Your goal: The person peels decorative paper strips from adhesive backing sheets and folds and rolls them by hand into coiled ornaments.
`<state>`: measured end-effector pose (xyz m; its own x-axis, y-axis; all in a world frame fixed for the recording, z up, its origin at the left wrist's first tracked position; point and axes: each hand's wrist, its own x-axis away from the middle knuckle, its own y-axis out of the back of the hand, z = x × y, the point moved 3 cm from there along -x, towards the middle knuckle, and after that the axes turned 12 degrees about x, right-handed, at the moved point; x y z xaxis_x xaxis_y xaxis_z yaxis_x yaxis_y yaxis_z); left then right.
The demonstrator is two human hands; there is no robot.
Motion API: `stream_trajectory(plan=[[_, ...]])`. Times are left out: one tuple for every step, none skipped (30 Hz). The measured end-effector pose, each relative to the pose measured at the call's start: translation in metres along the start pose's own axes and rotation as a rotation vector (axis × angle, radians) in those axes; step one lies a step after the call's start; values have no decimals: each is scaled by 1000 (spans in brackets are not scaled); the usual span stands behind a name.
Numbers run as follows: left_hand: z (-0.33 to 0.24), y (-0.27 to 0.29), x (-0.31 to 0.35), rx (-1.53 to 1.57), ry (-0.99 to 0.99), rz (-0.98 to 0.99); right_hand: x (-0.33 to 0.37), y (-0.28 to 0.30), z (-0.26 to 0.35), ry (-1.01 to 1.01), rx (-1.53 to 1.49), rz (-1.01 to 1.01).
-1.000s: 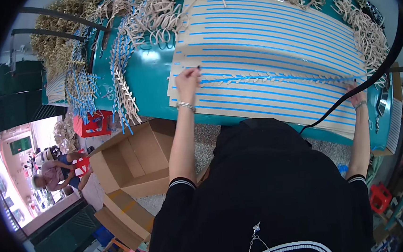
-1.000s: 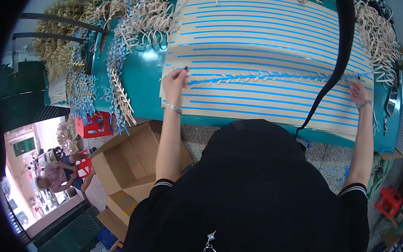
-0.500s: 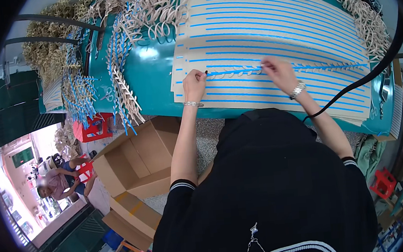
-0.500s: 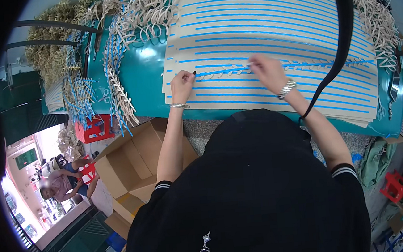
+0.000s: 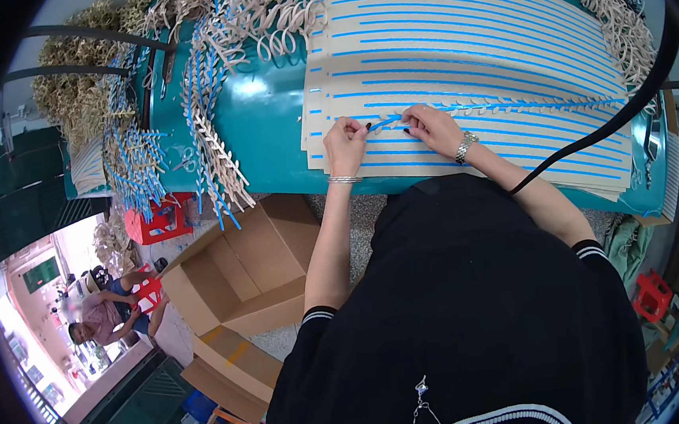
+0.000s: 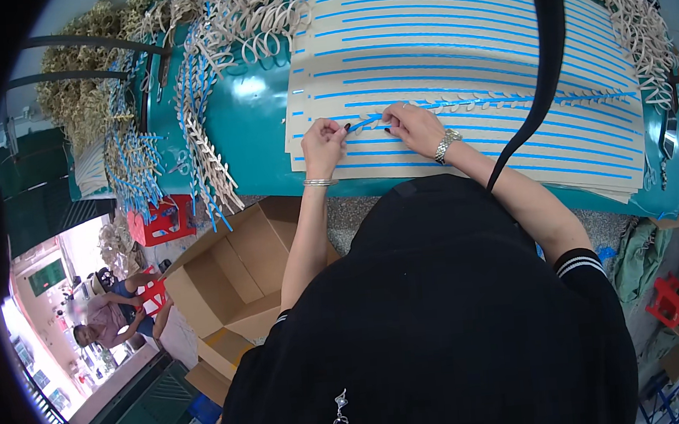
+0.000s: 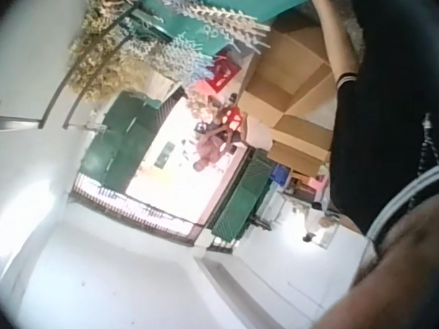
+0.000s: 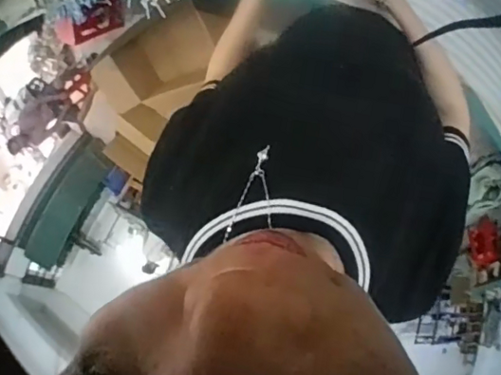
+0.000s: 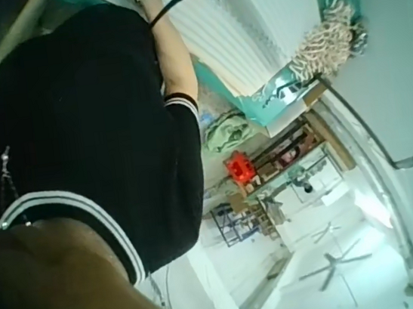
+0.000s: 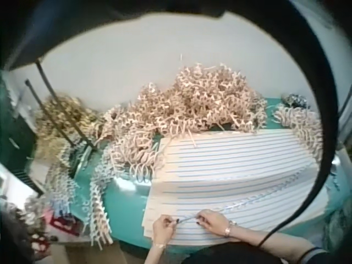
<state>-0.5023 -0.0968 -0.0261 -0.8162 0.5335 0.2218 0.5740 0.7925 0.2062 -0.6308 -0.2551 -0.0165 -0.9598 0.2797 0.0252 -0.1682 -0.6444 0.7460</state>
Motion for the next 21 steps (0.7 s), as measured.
stream_trajectory(plan=[[4, -2, 0, 247, 154, 33, 0, -2, 0, 6, -20, -9], [4, 0, 1, 247, 152, 44, -1, -3, 0, 12, -40, -19], [6, 2, 2, 376, 239, 47, -1, -3, -1, 3, -38, -27], [8, 5, 3, 503, 327, 49, -1, -4, -2, -29, -89, -8], [11, 7, 4, 545, 399, 58, 0, -4, -3, -61, -141, 12], [13, 10, 5, 543, 398, 64, -1, -4, -4, -64, -141, 7], [16, 12, 6, 524, 429, 99, -1, -4, -4, -76, -165, 2], [19, 13, 7, 505, 460, 134, -1, -4, -5, -88, -190, -2], [17, 13, 8, 525, 462, 146, -1, -3, -4, -91, -190, -6], [16, 13, 9, 523, 462, 149, -1, -2, -3, -88, -185, -21], [13, 11, 9, 583, 452, 160, -1, 0, -1, -85, -180, -36], [8, 9, 11, 644, 445, 172, -1, 1, 4, -90, -181, -37], [3, 7, 12, 642, 448, 175, 0, 5, 12, -35, -141, -141], [-3, 4, 13, 691, 443, 181, 0, 9, 21, 19, -99, -244], [-11, 0, 14, 741, 436, 186, 0, 12, 29, 16, -98, -244], [-16, -4, 14, 742, 438, 188, 0, 18, 40, 10, -61, -286], [-21, -8, 15, 739, 422, 176, 0, 22, 48, 3, -22, -327], [-26, -13, 15, 734, 405, 168, 0, 23, 51, -1, -19, -330], [-30, -18, 15, 734, 405, 175, 0, 24, 53, -34, 11, -335], [-35, -22, 15, 715, 338, 144, 1, 26, 53, -67, 42, -340], [-40, -25, 15, 696, 271, 113, 1, 28, 54, -39, 60, -391]])
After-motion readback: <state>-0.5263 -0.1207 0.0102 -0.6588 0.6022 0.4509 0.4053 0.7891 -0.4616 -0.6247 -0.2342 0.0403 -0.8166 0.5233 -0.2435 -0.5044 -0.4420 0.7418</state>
